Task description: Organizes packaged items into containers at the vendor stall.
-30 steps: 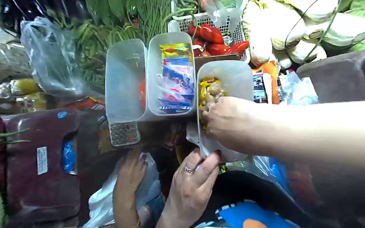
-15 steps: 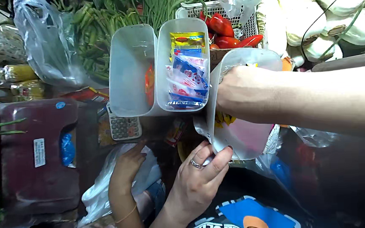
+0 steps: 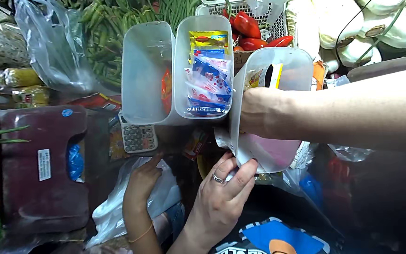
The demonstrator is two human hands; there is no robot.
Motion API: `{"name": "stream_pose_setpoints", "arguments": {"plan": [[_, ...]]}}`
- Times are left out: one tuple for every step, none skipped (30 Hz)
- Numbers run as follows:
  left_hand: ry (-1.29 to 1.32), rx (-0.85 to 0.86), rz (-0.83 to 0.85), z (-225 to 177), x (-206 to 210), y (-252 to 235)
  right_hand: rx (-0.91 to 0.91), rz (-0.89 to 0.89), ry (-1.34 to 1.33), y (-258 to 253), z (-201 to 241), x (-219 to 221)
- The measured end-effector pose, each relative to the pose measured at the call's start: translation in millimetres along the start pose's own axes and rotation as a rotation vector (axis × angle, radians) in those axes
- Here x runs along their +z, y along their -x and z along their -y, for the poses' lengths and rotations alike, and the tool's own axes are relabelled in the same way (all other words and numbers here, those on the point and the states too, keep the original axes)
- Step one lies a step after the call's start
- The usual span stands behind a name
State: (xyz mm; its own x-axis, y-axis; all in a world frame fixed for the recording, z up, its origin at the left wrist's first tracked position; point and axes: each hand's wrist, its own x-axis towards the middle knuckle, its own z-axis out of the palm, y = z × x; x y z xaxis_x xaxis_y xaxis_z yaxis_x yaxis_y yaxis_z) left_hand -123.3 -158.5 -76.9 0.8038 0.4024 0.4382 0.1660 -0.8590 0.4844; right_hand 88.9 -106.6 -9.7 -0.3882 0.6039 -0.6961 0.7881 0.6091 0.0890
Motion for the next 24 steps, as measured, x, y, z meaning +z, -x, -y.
{"name": "stream_pose_setpoints", "arguments": {"plan": [[-0.003,-0.006,-0.005,0,0,0,0.006,-0.007,0.000,1,0,-1],[-0.005,-0.012,-0.008,0,1,0,0.012,-0.009,-0.004,2,-1,-3],[-0.006,-0.018,-0.009,0,1,1,0.016,-0.008,-0.011,3,-1,-5],[-0.007,-0.024,-0.011,0,1,1,0.017,-0.013,-0.021,4,-2,-6],[-0.007,-0.029,-0.015,0,1,1,0.019,-0.024,-0.036,5,-2,-7],[-0.007,-0.031,-0.019,0,2,1,0.024,-0.038,-0.044,4,-2,-7],[-0.008,-0.034,-0.019,0,2,1,0.029,-0.051,-0.043,4,-1,-7],[-0.011,-0.040,-0.020,0,1,1,0.034,-0.067,-0.047,3,-1,-7],[-0.015,-0.047,-0.020,0,1,1,0.039,-0.079,-0.053,3,-1,-8],[-0.021,-0.055,-0.018,0,1,1,0.042,-0.091,-0.064,3,-1,-8],[-0.024,-0.059,-0.019,0,1,0,0.042,-0.106,-0.073,3,-2,-7],[-0.026,-0.060,-0.021,-1,1,-1,0.035,-0.117,-0.070,2,-4,-6],[-0.026,-0.060,-0.026,0,3,-1,0.016,-0.139,-0.060,2,-6,-3],[-0.030,-0.057,-0.032,0,4,-2,-0.009,-0.165,-0.056,1,-8,0],[-0.038,-0.054,-0.040,0,6,-3,-0.033,-0.179,-0.066,0,-11,1],[-0.047,-0.053,-0.048,1,7,-4,-0.053,-0.170,-0.089,0,-13,1],[-0.052,-0.055,-0.057,1,8,-5,-0.065,-0.135,-0.117,1,-13,-2],[-0.054,-0.056,-0.060,1,9,-6,-0.066,-0.090,-0.136,0,-11,-4],[-0.058,-0.054,-0.061,1,9,-7,-0.056,-0.052,-0.144,-1,-8,-4],[-0.061,-0.049,-0.063,1,10,-8,-0.033,-0.009,-0.142,-4,-2,-3],[-0.060,-0.044,-0.070,1,11,-9,0.010,0.043,-0.119,-11,6,0],[-0.061,-0.037,-0.075,0,12,-11,0.086,0.071,-0.088,-25,17,9],[-0.061,-0.031,-0.077,-1,13,-12,0.190,-0.038,-0.056,-51,29,35],[-0.063,-0.027,-0.081,-1,14,-13,0.241,-0.328,-0.017,-92,34,82]]}}
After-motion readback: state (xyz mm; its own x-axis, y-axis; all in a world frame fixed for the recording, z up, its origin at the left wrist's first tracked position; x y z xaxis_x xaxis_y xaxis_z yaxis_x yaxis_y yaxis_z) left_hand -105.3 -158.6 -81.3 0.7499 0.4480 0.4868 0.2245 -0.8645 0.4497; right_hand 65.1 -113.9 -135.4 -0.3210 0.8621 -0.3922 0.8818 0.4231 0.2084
